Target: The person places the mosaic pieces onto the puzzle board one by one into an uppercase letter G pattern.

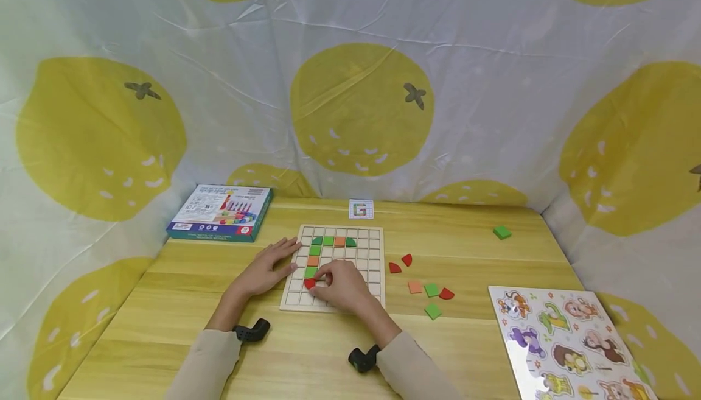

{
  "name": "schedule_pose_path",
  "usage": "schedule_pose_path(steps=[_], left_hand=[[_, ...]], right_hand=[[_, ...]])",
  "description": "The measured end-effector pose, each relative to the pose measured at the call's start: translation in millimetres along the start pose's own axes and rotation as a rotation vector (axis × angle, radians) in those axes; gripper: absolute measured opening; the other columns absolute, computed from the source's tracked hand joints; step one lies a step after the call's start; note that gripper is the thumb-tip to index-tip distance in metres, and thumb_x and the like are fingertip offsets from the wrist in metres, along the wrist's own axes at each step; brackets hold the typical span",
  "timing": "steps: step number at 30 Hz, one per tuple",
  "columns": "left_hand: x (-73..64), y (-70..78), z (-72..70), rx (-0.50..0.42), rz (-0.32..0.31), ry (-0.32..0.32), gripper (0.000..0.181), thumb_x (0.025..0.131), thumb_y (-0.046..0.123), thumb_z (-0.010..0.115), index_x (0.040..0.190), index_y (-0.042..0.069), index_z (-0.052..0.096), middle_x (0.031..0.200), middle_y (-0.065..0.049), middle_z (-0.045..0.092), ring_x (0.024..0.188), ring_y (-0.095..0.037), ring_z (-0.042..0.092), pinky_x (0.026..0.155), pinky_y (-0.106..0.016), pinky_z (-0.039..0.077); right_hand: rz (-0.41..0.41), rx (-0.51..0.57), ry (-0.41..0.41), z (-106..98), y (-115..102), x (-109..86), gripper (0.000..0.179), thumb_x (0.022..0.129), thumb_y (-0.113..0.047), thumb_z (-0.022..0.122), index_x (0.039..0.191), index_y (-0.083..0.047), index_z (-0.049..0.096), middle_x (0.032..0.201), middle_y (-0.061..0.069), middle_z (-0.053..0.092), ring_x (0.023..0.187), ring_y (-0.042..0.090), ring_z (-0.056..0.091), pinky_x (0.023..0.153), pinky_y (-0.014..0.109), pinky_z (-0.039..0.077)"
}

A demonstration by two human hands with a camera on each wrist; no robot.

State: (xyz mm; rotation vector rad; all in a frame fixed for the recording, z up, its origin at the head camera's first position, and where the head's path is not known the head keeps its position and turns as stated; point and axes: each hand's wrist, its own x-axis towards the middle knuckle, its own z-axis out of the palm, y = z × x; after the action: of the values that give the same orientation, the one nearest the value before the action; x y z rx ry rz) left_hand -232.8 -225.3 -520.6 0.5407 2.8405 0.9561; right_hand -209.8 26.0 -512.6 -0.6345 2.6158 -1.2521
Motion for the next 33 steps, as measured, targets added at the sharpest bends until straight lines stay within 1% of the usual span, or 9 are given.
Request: schedule_pose_path(steps=[6,11,18,22,29,33], left_hand=[[0.6,-1.0,0.9,0.003,0.004,-0.002,0.056,0.105,0.032,0.058,0.157,0.017,0.045,0.168,-0.005,0.034,0.159,-0.035,0.020,0.129,-0.059,0.010],[0.5,-2.1,1.5,0.010,0.000,0.001,0.056,0.105,0.032,0.057,0.158,0.018,0.045,0.168,-0.005,0.034,0.159,-0.035,0.020,0.129,-0.060,0.010],[1.6,-2.0,0.8,0.015,0.009,0.002,0.056,0.105,0.034,0.057,0.158,0.017,0.044,0.168,-0.005,0.033,0.159,-0.036,0.021,0.128,-0.060,0.011],[1.4,-2.7,1.0,0.017,0.008,0.002,0.056,0.105,0.033,0.057,0.158,0.018,0.044,0.169,-0.005,0.033,0.159,-0.035,0.021,0.128,-0.059,0.011],[0.8,-2.9,2.4,0.014,-0.002,-0.003,0.056,0.105,0.033,0.057,0.158,0.019,0.045,0.169,-0.005,0.033,0.160,-0.034,0.020,0.129,-0.059,0.010],[0.7,-2.2,2.5,0.009,-0.008,-0.009,0.056,0.105,0.034,0.057,0.158,0.019,0.045,0.169,-0.004,0.033,0.160,-0.034,0.019,0.129,-0.059,0.010]], right_hand=[[0.013,-0.022,0.011,1.2,-1.0,0.6,0.022,0.083,-0.031,0.086,0.100,-0.019,0.081,0.070,-0.006,0.054,0.063,0.010,0.047,0.055,0.022,0.034],[0.019,-0.026,0.012,1.6,-0.7,0.9,0.023,0.083,-0.034,0.086,0.100,-0.020,0.081,0.070,-0.006,0.054,0.062,0.010,0.047,0.054,0.022,0.034],[0.003,0.006,0.020,-0.5,-1.5,0.1,0.021,0.084,-0.030,0.086,0.100,-0.018,0.080,0.070,-0.005,0.055,0.062,0.009,0.048,0.055,0.022,0.035],[-0.006,0.005,0.024,0.5,-1.5,0.4,0.021,0.084,-0.031,0.086,0.099,-0.017,0.080,0.069,-0.006,0.055,0.061,0.009,0.047,0.054,0.021,0.034],[0.008,-0.004,0.033,2.3,-0.9,0.1,0.021,0.083,-0.032,0.087,0.097,-0.018,0.080,0.069,-0.006,0.055,0.061,0.009,0.048,0.054,0.022,0.035],[0.014,0.017,0.026,0.7,-1.6,-0.8,0.022,0.082,-0.032,0.087,0.097,-0.017,0.080,0.070,-0.005,0.056,0.063,0.010,0.049,0.056,0.022,0.037]])
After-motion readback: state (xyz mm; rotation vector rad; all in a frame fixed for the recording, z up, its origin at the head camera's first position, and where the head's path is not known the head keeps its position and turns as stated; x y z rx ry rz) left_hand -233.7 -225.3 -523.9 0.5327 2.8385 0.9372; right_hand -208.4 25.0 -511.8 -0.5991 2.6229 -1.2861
